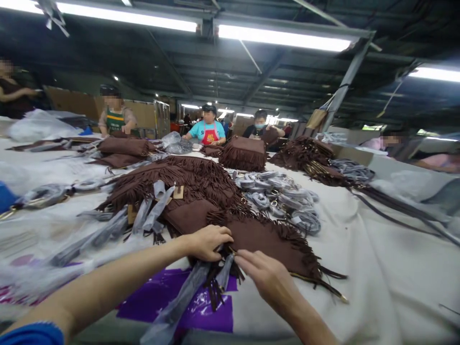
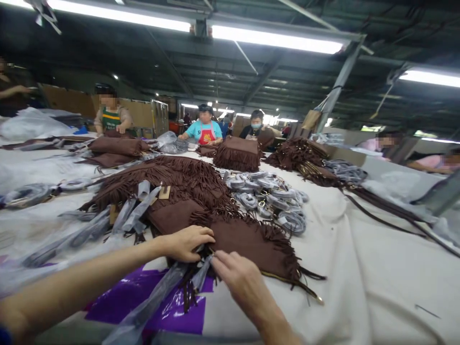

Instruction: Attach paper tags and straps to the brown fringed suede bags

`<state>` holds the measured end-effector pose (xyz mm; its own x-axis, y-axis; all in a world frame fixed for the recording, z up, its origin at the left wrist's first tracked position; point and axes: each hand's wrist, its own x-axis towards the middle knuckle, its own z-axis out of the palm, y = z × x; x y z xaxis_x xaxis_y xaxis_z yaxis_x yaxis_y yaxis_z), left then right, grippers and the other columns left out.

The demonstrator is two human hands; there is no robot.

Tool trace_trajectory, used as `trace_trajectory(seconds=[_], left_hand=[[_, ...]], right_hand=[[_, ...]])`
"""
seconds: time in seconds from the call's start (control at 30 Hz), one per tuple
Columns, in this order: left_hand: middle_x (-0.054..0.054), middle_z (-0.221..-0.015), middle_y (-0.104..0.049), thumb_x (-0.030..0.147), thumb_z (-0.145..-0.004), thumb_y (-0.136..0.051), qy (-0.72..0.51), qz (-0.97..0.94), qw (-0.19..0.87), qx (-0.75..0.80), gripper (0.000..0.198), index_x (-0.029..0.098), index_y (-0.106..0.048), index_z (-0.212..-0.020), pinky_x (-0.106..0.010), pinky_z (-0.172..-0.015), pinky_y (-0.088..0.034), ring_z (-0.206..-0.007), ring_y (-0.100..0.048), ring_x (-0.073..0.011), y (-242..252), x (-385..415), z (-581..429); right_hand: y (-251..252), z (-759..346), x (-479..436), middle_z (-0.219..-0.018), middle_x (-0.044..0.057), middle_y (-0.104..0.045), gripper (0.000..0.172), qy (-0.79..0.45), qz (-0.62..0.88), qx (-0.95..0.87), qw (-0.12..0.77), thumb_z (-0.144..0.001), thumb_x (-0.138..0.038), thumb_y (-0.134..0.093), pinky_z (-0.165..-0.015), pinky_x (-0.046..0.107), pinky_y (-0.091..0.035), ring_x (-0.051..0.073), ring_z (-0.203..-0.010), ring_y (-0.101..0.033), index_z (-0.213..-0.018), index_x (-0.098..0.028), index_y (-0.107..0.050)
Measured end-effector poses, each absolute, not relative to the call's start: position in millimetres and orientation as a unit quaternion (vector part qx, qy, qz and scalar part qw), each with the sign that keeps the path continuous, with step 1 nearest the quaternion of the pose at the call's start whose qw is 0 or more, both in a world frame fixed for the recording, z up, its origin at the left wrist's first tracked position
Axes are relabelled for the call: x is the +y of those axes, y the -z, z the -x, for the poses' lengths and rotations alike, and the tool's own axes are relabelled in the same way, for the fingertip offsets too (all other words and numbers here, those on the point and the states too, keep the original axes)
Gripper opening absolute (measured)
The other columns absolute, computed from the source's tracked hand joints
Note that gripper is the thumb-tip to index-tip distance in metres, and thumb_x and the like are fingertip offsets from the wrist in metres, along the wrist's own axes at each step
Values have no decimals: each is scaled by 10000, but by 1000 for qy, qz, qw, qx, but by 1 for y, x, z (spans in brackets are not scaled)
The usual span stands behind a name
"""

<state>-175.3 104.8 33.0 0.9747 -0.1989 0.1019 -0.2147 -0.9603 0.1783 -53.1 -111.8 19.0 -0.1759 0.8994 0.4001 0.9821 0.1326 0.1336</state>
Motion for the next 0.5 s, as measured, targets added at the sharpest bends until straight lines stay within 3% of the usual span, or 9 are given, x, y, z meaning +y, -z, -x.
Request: trace_trajectory(seconds=[0.13, 0.3, 0.4, 0.5], left_hand=[[-109, -1261, -583, 168, -787, -567, -88, -992, 47, -74, 443, 191, -592, -1229, -368, -941, -469, -1074, -596, -261, -16, 97, 174], [-56, -1282, -583, 201, -865, -517, -75, -992, 2, -105, 375, 246, -602, -1227, -327, -897, -487, -1038, -612, -224, -12, 100, 171], [-39, -1257, -595, 211, -853, -538, -80, -992, -29, -97, 366, 290, -608, -1203, -337, -837, -503, -1007, -615, -222, -11, 103, 169], [-43, -1221, -614, 204, -834, -571, -87, -989, -45, -112, 355, 286, -613, -1177, -328, -807, -502, -990, -615, -223, -10, 104, 170]], right_hand=[[-11, 79, -75, -901, 42, -677, 147, 167, 562, -809, 47, -899, -61, -592, -646, 271, -532, 222, -799, -630, -979, -182, -615], [8, 47, -68, -932, 14, -660, 240, 70, 574, -804, 139, -892, -34, -432, -641, 216, -505, 170, -748, -651, -947, -237, -547], [0, 40, -68, -873, -11, -630, 170, -51, 602, -771, 203, -911, -110, -394, -656, 202, -494, 149, -733, -630, -890, -249, -489], [-8, 30, -84, -784, -27, -608, 133, -80, 635, -743, 195, -926, -186, -413, -634, 208, -475, 151, -694, -608, -828, -251, -476]])
